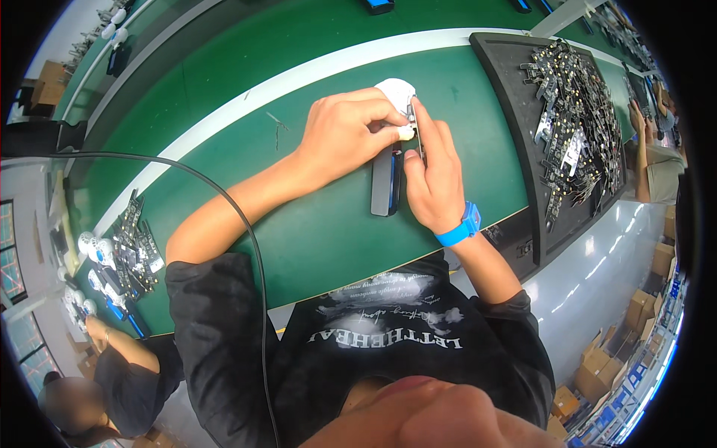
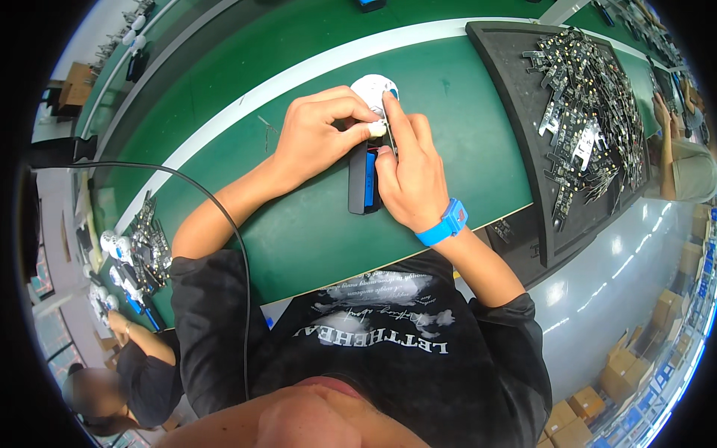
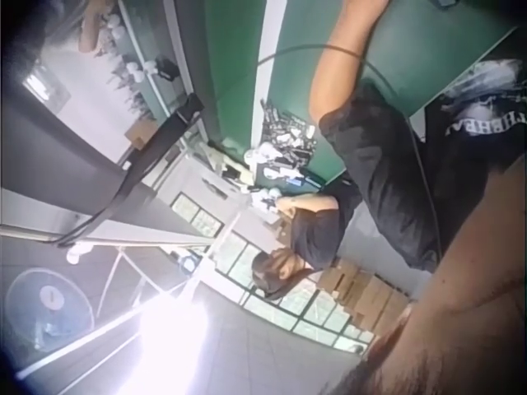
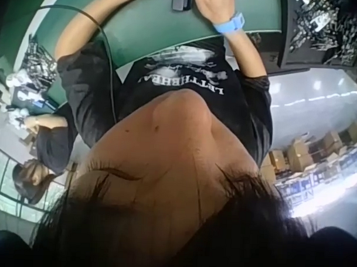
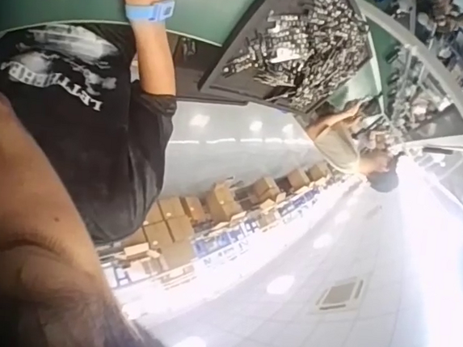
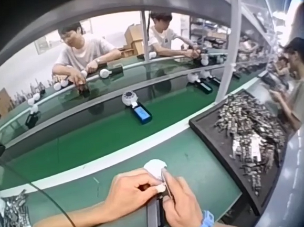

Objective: Assemble small circular plastic components and metal pins onto a blue handheld device base on a factory production line.

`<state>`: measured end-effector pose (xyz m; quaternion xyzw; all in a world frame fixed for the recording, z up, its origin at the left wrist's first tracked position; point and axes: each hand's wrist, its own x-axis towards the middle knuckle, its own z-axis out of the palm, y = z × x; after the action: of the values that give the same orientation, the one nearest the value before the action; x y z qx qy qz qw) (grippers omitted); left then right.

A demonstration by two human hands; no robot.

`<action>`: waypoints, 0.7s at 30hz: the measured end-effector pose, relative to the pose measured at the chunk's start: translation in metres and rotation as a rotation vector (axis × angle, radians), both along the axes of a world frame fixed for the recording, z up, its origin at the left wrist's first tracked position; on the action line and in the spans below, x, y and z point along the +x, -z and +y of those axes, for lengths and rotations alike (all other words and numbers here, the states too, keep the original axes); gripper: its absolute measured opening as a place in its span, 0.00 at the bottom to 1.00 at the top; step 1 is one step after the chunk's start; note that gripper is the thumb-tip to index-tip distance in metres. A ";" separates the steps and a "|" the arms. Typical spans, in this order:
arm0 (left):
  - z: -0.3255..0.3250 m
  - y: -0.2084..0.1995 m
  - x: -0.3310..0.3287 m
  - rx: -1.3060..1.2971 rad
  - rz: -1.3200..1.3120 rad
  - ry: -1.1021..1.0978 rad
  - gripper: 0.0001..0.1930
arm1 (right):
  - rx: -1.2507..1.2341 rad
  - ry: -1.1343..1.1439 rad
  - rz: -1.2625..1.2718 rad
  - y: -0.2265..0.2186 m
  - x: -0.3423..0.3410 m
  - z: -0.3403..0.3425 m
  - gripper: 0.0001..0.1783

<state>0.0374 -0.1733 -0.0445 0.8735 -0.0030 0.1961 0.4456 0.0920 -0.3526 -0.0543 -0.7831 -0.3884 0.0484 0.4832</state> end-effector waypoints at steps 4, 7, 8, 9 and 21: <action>-0.004 -0.001 -0.002 0.419 -0.238 -0.058 0.05 | -0.189 0.048 -0.017 -0.009 -0.007 0.000 0.37; -0.005 0.000 -0.006 0.594 -0.314 -0.088 0.06 | -0.246 -0.022 -0.076 -0.009 -0.003 -0.006 0.37; -0.004 0.000 -0.006 0.587 -0.325 -0.077 0.07 | -0.272 -0.053 -0.107 -0.010 0.000 -0.008 0.37; -0.001 0.001 -0.005 0.579 -0.337 -0.064 0.08 | -0.273 -0.050 -0.109 -0.012 0.003 -0.011 0.37; 0.116 -0.002 0.018 0.433 -0.005 0.235 0.13 | -0.442 -0.232 -0.457 -0.057 0.119 -0.040 0.35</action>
<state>0.0556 -0.0573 -0.0427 0.9418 -0.1477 0.1396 0.2678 0.2110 -0.3929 0.0025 -0.8100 -0.5536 0.0092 0.1935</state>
